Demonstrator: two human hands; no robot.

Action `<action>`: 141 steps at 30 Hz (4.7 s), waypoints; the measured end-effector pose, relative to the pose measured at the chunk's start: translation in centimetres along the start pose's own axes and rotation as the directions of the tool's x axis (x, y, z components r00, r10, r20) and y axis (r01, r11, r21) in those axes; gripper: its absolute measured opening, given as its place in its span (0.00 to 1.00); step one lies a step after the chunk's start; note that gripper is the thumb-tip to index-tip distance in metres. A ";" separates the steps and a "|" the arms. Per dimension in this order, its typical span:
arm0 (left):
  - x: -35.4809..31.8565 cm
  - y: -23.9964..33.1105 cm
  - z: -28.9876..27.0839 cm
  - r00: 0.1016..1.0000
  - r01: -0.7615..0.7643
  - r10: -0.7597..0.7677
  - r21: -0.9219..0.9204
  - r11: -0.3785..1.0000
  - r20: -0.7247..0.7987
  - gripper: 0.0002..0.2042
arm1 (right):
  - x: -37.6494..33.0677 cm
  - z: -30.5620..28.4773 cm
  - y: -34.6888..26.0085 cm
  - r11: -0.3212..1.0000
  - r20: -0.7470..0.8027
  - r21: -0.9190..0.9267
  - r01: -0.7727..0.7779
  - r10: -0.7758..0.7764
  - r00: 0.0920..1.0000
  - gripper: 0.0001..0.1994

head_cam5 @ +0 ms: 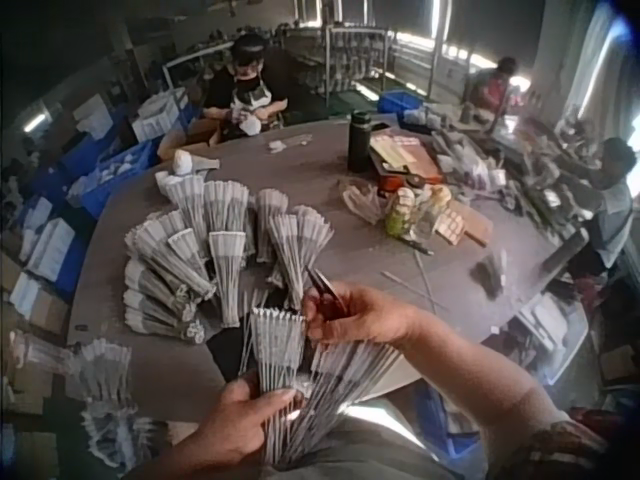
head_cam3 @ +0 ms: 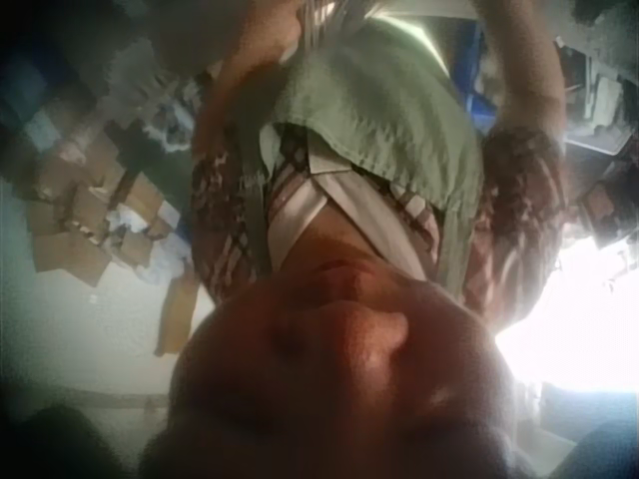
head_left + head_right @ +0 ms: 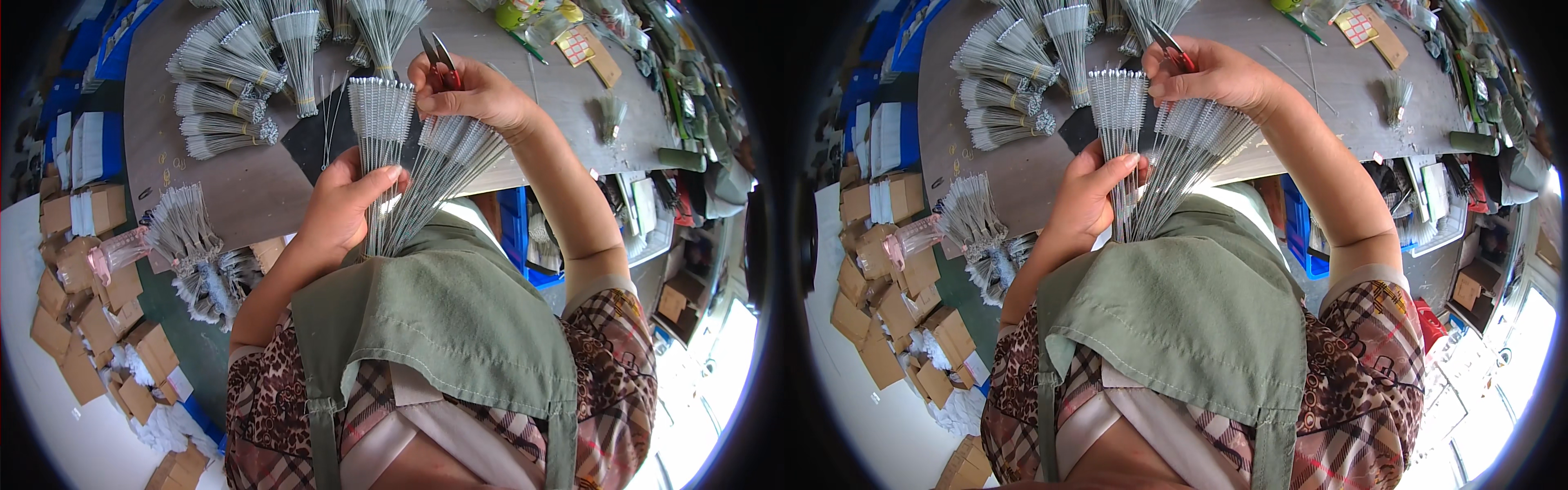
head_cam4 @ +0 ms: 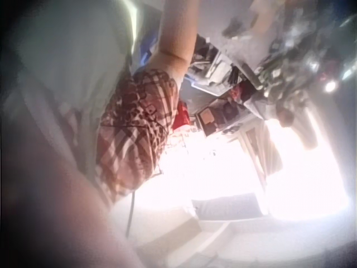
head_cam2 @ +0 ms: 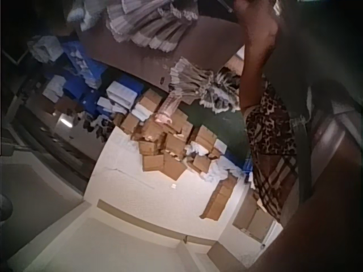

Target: The person trims the ends of bundled wire brushes using a small knife. They hold a bundle of brushes in one hand and carefully shave the tips with the blade in the other hand, working over a black mat on a table. The person occasionally rotates the bundle to ensure even trimming.

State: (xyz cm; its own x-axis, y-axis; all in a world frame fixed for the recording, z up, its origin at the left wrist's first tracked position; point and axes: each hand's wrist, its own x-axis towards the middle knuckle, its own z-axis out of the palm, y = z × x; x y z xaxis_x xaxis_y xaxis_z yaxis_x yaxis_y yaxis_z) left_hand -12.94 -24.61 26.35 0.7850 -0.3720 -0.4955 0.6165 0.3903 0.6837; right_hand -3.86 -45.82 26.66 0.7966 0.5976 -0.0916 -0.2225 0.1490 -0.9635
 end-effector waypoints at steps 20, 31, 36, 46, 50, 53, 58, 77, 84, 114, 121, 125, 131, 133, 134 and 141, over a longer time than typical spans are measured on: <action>0.5 0.2 -0.6 0.999 0.009 -0.011 -0.048 0.999 -0.048 0.12 | 1.1 -1.0 1.0 0.999 0.093 -0.007 0.049 -0.048 0.995 0.09; 0.8 0.0 0.2 0.995 -0.043 0.042 0.009 0.999 0.086 0.13 | 4.3 -0.7 -0.7 0.927 -0.075 -0.374 0.026 -0.058 0.996 0.24; 0.3 0.4 0.0 0.998 0.000 0.001 -0.021 1.000 0.058 0.14 | 2.8 0.1 -0.2 0.938 -0.044 -0.337 -0.075 0.064 0.997 0.23; 0.4 -0.6 -1.0 1.000 -0.016 0.015 -0.039 0.999 -0.014 0.11 | 2.1 -0.1 0.6 0.988 0.050 -0.107 -0.114 0.120 0.992 0.16; 0.0 0.0 -0.5 1.000 -0.013 0.013 -0.058 0.998 -0.003 0.10 | 1.8 -0.4 0.9 0.989 0.060 -0.103 -0.107 0.113 0.992 0.16; -0.2 -0.1 -0.2 0.999 -0.026 0.025 -0.037 0.999 -0.035 0.10 | 1.0 0.8 -0.6 0.982 -0.051 -0.154 -0.112 0.105 0.993 0.12; -0.1 -0.1 -0.4 1.000 -0.001 0.001 0.018 1.000 -0.002 0.12 | 0.8 0.6 0.4 0.999 0.005 0.049 0.009 -0.010 1.000 0.09; -1.2 0.4 -2.6 0.995 -0.023 0.028 -0.048 0.999 0.100 0.17 | -0.1 1.9 1.6 0.983 -0.032 0.168 0.067 -0.062 0.998 0.07; -0.9 1.0 -2.9 1.000 0.000 0.000 0.015 1.000 -0.016 0.14 | -0.8 1.8 1.1 0.999 -0.078 0.034 0.025 -0.023 0.997 0.08; -1.2 2.2 -0.7 0.996 -0.075 0.078 0.075 0.994 -0.041 0.13 | -1.3 2.4 -0.1 0.999 -0.155 -0.038 0.008 -0.013 0.988 0.07; -1.1 1.6 -0.2 0.997 -0.072 0.075 0.115 0.991 -0.022 0.12 | -2.1 1.6 0.2 1.000 -0.053 -0.011 0.009 -0.009 0.999 0.10; -1.1 1.3 0.0 0.996 -0.084 0.083 0.110 0.990 0.019 0.12 | -2.1 2.0 0.0 0.967 -0.195 -0.243 0.078 -0.127 0.972 0.13; -0.9 0.9 1.4 0.996 -0.040 0.030 0.119 0.992 0.080 0.12 | 0.7 2.0 -1.2 0.749 -0.194 -0.659 0.076 -0.266 0.944 0.16; -1.0 1.0 1.7 0.999 -0.018 0.013 0.098 0.995 0.047 0.12 | 0.7 1.5 0.1 0.898 -0.099 -0.433 0.086 -0.141 0.985 0.15; -0.8 0.9 1.2 0.999 -0.015 0.009 0.117 0.993 0.053 0.12 | 0.5 1.2 0.8 0.946 -0.077 -0.313 0.083 -0.112 0.991 0.14; -0.3 0.8 -0.6 0.997 0.069 -0.066 0.125 0.990 -0.028 0.12 | -0.3 1.5 2.5 0.990 -0.132 0.133 0.056 -0.038 0.991 0.09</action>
State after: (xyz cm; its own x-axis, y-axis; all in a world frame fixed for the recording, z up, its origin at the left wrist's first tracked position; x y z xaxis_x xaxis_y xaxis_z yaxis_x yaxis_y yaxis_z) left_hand -12.71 -23.70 26.71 0.7439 -0.3736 -0.5541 0.6567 0.2551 0.7097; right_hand -5.54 -44.45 24.63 0.8716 0.4824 -0.0874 -0.2509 0.2857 -0.9249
